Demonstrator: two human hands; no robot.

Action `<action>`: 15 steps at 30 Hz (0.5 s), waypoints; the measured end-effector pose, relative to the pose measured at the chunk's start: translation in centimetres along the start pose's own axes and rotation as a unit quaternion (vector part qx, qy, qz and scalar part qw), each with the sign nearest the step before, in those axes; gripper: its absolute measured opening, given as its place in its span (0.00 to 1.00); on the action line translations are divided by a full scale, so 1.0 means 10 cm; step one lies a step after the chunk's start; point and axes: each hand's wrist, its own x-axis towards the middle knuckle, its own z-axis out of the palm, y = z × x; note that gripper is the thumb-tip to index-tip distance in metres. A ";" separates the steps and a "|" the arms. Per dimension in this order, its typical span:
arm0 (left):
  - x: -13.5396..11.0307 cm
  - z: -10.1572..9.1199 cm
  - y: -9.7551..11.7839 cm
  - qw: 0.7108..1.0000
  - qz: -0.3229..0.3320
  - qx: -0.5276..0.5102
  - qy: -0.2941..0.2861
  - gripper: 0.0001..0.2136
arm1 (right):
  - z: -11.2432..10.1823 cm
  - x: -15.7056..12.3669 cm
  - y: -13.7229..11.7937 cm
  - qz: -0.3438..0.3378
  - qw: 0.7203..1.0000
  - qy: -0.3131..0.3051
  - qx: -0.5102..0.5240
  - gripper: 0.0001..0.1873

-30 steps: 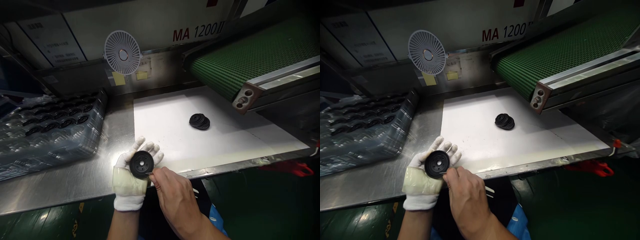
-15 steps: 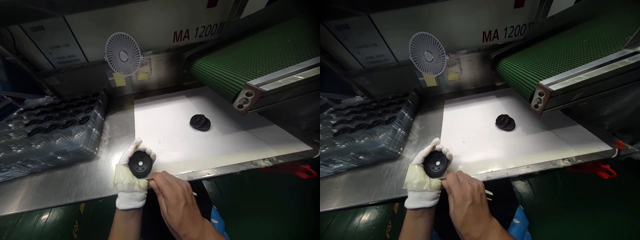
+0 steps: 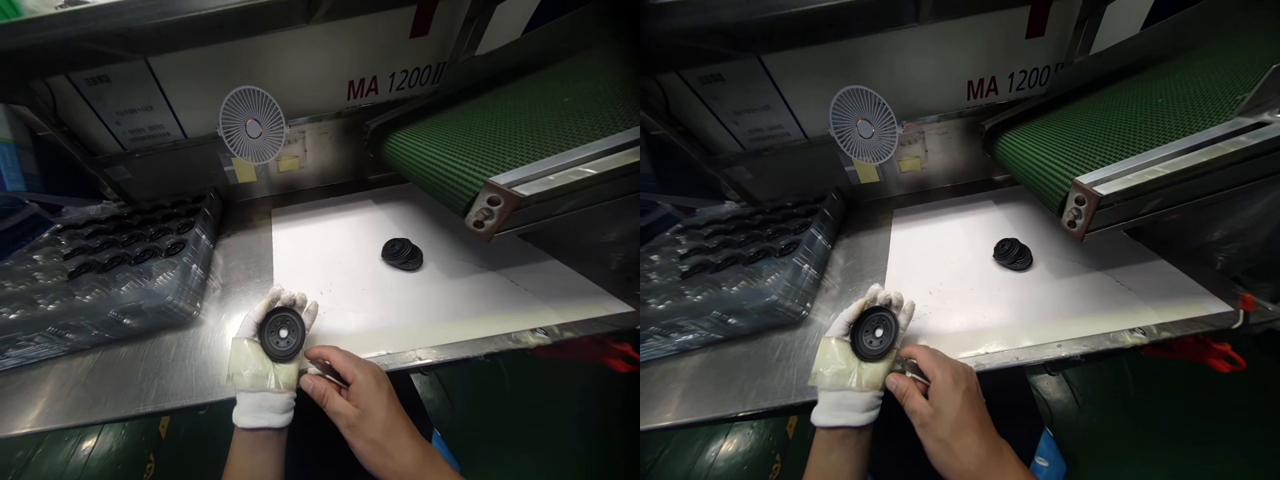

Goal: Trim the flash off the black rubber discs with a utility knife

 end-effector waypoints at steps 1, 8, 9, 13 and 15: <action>0.00 0.00 0.00 1.000 0.005 0.002 -0.002 0.09 | 0.02 0.01 0.00 0.006 1.000 -0.010 0.020 0.07; -0.10 0.03 0.02 1.000 0.001 -0.011 -0.016 0.10 | 0.02 0.01 0.00 0.050 0.994 -0.096 0.014 0.10; -0.10 0.03 0.03 1.000 -0.002 -0.005 -0.024 0.10 | -0.01 -0.01 -0.01 0.052 0.991 -0.125 -0.002 0.10; 0.03 -0.02 0.14 0.965 0.086 0.241 -0.060 0.14 | -0.24 -0.17 -0.01 0.041 0.967 -0.213 -0.134 0.14; 0.24 -0.05 0.27 0.813 0.235 0.523 -0.100 0.16 | -0.38 -0.24 0.01 0.014 0.967 -0.187 -0.175 0.20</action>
